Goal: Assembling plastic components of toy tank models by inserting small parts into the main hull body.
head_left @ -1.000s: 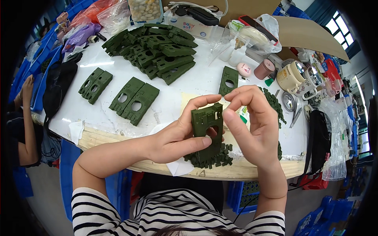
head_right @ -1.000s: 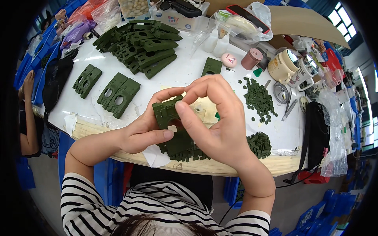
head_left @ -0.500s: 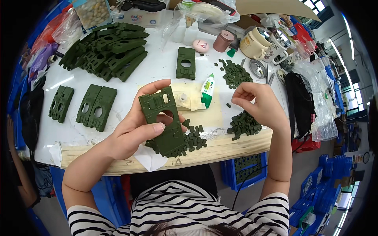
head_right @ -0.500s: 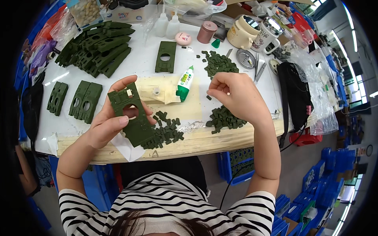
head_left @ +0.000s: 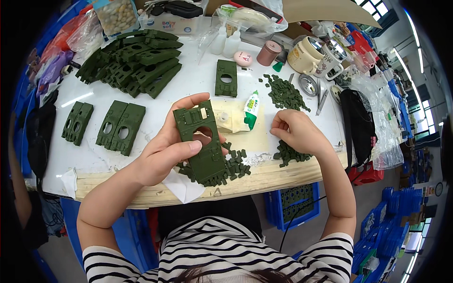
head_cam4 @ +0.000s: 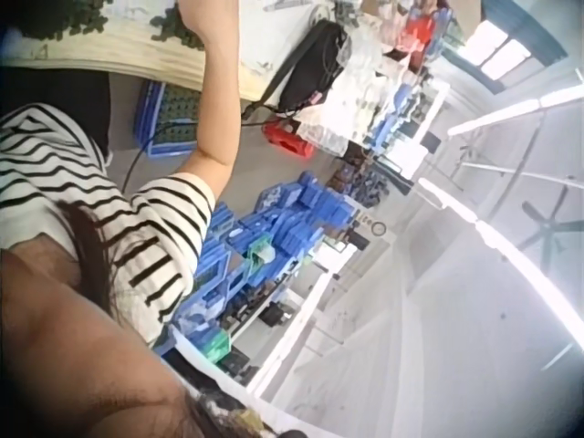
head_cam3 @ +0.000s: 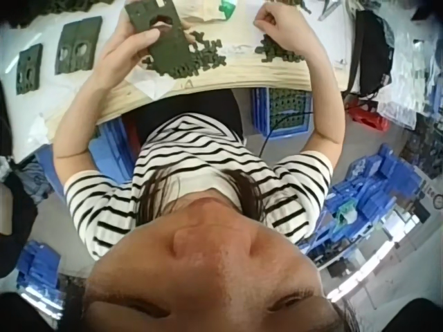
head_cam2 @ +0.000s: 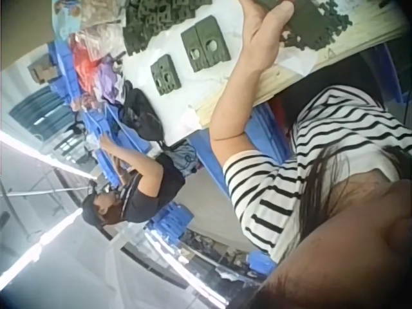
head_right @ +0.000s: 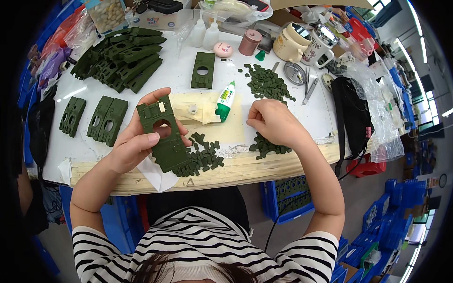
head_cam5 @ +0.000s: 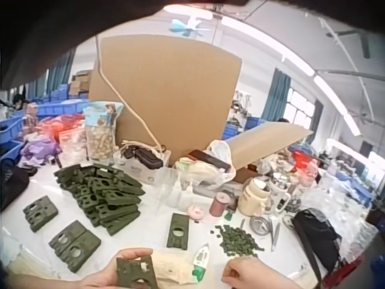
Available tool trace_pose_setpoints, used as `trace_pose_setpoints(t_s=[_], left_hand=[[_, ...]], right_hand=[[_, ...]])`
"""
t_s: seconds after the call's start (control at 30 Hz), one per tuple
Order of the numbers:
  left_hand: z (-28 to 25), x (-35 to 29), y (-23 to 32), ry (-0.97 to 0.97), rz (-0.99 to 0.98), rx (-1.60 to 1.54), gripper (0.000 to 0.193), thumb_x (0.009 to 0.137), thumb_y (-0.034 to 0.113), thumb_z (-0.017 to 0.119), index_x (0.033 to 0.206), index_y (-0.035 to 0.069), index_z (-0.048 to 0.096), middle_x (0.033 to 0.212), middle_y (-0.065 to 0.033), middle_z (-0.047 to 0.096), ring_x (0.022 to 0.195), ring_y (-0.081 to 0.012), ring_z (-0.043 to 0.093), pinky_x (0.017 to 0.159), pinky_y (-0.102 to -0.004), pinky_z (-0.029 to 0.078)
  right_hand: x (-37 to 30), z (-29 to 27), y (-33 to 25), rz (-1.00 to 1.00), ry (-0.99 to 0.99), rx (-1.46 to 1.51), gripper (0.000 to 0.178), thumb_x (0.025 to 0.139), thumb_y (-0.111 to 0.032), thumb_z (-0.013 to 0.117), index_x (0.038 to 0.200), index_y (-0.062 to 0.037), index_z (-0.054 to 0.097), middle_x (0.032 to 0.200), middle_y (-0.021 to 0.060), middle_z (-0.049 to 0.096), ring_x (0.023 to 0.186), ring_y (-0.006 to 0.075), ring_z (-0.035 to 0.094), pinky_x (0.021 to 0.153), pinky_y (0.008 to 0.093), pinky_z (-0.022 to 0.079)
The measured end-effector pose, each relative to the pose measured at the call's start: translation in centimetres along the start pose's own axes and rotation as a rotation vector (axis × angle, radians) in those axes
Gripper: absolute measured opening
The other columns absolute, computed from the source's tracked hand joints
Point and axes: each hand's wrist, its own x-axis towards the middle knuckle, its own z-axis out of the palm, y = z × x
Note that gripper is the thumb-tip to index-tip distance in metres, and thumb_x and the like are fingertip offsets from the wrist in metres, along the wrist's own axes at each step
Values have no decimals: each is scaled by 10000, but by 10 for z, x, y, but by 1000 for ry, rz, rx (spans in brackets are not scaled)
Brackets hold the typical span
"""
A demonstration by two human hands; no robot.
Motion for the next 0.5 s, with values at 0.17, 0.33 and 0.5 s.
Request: trace_pose_setpoints(t_s=[0.17, 0.33, 0.5], left_hand=[[-7, -1, 0, -4, 4, -26, 780, 858, 164, 521, 1509, 125, 93, 1150, -211, 560, 1102, -349, 600, 1005, -471, 433], [-8, 3, 1, -23, -16, -58, 756, 872, 147, 511, 1507, 120, 101, 1168, -222, 549, 1101, -351, 598, 1009, -474, 430], [-7, 1, 5, 26, 5, -56, 755, 858, 134, 490, 1507, 116, 104, 1155, -225, 552, 1096, -356, 600, 1006, -480, 439]], right_hand=[[-12, 17, -15, -140, 204, -158, 97, 834, -18, 619, 918, 26, 598, 808, 183, 621, 798, 371, 608, 705, 431, 488], [-8, -2, -28, -172, 309, -65, 57, 828, -14, 637, 857, 27, 610, 808, 162, 631, 742, 306, 626, 665, 377, 500], [5, -28, -33, -128, 188, -33, 82, 828, -21, 671, 852, 38, 620, 700, 94, 635, 622, 163, 606, 598, 276, 483]])
